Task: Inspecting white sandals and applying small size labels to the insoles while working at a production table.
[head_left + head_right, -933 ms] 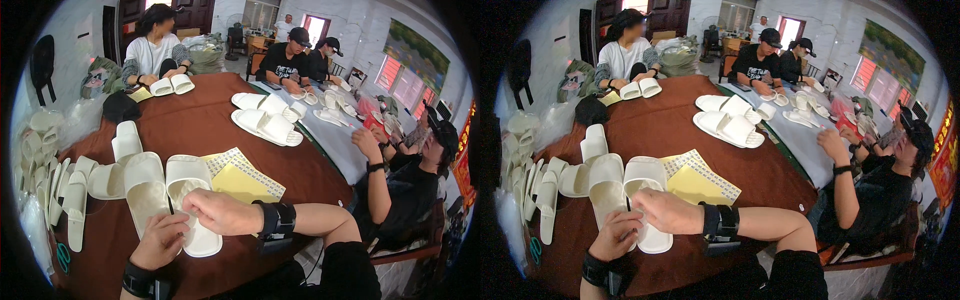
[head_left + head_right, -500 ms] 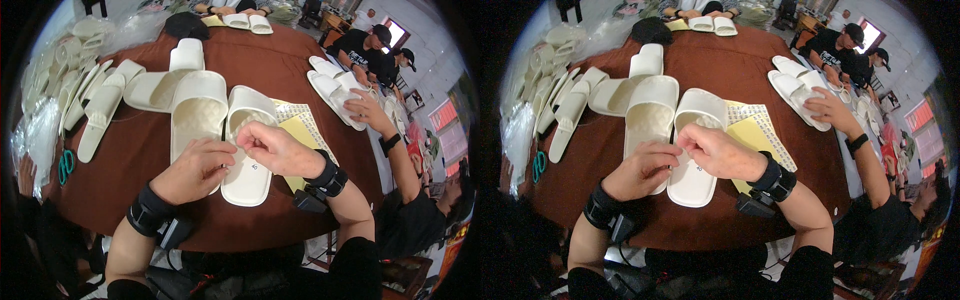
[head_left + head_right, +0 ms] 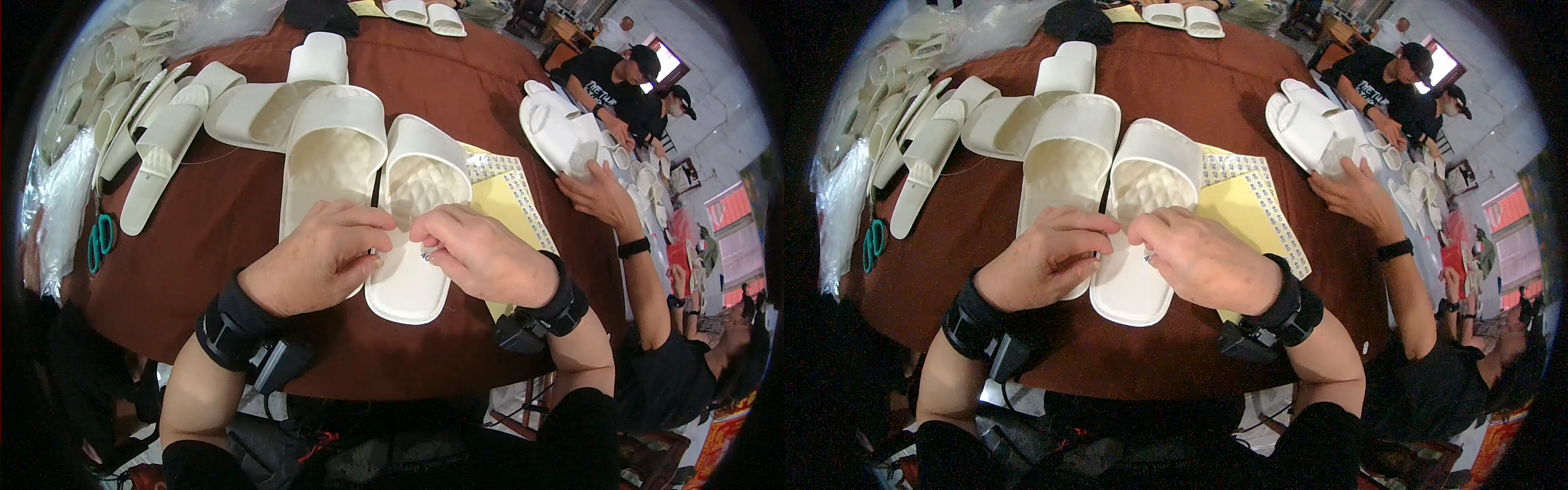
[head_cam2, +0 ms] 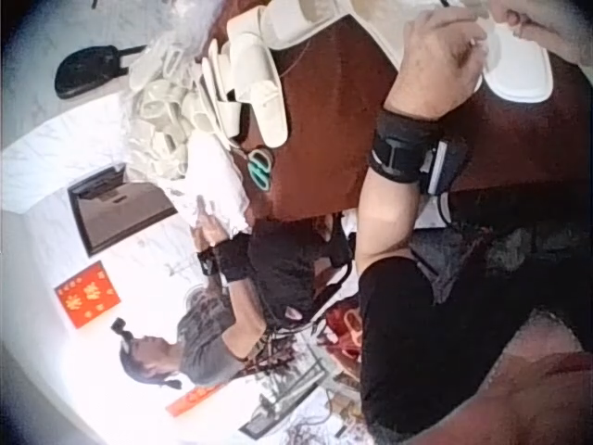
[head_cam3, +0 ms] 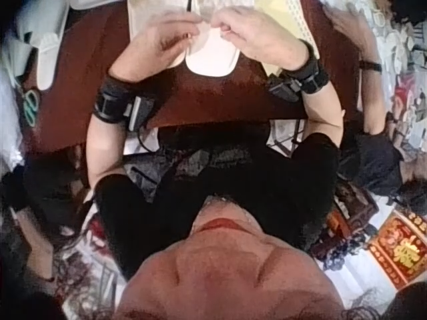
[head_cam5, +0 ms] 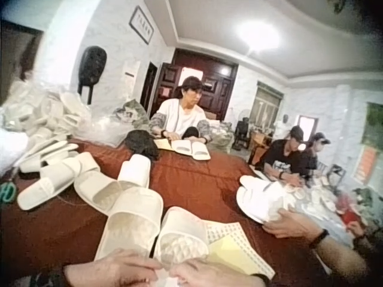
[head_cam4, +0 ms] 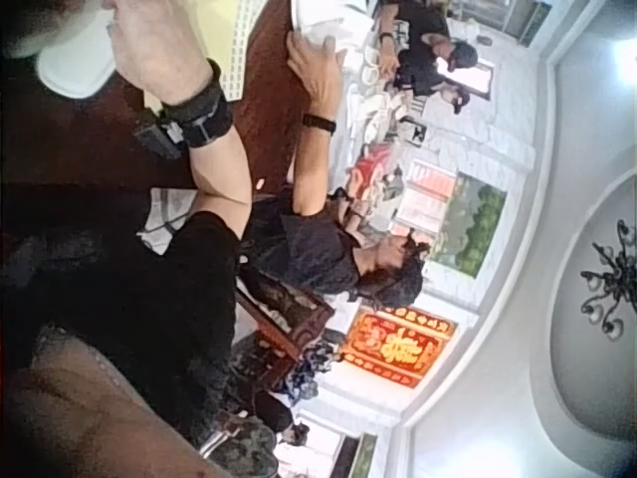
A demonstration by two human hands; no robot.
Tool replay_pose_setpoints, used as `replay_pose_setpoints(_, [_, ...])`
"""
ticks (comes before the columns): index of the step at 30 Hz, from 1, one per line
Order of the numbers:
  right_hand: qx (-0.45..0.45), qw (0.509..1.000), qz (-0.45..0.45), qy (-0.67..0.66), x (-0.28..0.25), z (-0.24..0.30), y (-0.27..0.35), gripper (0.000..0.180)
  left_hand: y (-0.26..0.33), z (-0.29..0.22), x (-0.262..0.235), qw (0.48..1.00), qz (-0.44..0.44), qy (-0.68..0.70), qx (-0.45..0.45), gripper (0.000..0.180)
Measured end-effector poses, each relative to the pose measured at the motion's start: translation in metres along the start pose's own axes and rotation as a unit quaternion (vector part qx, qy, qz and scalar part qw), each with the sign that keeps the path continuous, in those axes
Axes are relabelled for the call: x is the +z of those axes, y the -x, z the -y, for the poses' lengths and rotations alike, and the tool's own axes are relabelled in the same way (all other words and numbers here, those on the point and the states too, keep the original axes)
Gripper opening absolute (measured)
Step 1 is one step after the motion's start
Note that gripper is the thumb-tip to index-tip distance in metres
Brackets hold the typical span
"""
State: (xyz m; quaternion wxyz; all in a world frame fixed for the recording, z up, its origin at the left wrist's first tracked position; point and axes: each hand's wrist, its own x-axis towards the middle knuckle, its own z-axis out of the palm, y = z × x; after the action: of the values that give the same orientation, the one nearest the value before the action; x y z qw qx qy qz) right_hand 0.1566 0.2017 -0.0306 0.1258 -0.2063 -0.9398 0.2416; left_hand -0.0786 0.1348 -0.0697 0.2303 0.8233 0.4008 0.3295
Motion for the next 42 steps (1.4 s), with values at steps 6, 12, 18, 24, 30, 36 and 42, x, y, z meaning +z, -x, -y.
replay_pose_setpoints(6, [-0.022, 0.995, -0.041, 0.09, 0.012, -0.002, 0.004, 0.023, -0.003, -0.005, -0.005, 1.0, 0.006, 0.001, 0.007, 0.023])
replay_pose_setpoints(12, [-0.02, 0.988, -0.045, 0.145, 0.017, 0.002, 0.008, 0.018, -0.003, -0.012, -0.003, 1.0, 0.026, -0.008, -0.007, 0.021])
replay_pose_setpoints(18, [-0.015, 0.991, -0.026, 0.132, 0.022, 0.0, 0.008, 0.017, -0.002, -0.016, -0.002, 0.999, 0.009, -0.033, -0.009, 0.024])
replay_pose_setpoints(24, [-0.027, 0.991, -0.048, 0.124, 0.022, -0.003, 0.009, 0.015, -0.009, -0.016, -0.002, 0.999, 0.02, -0.008, -0.024, 0.022])
replay_pose_setpoints(30, [-0.045, 0.986, -0.049, 0.151, 0.02, 0.005, 0.011, 0.019, -0.008, -0.017, -0.004, 0.999, 0.016, -0.024, -0.024, 0.022])
replay_pose_setpoints(36, [-0.044, 0.988, -0.048, 0.142, 0.022, 0.003, 0.011, 0.018, -0.009, -0.015, -0.004, 0.999, 0.022, -0.023, -0.027, 0.024])
replay_pose_setpoints(42, [-0.044, 0.988, -0.051, 0.138, 0.02, 0.004, 0.01, 0.017, -0.007, -0.016, -0.005, 0.999, 0.024, -0.019, -0.029, 0.023])
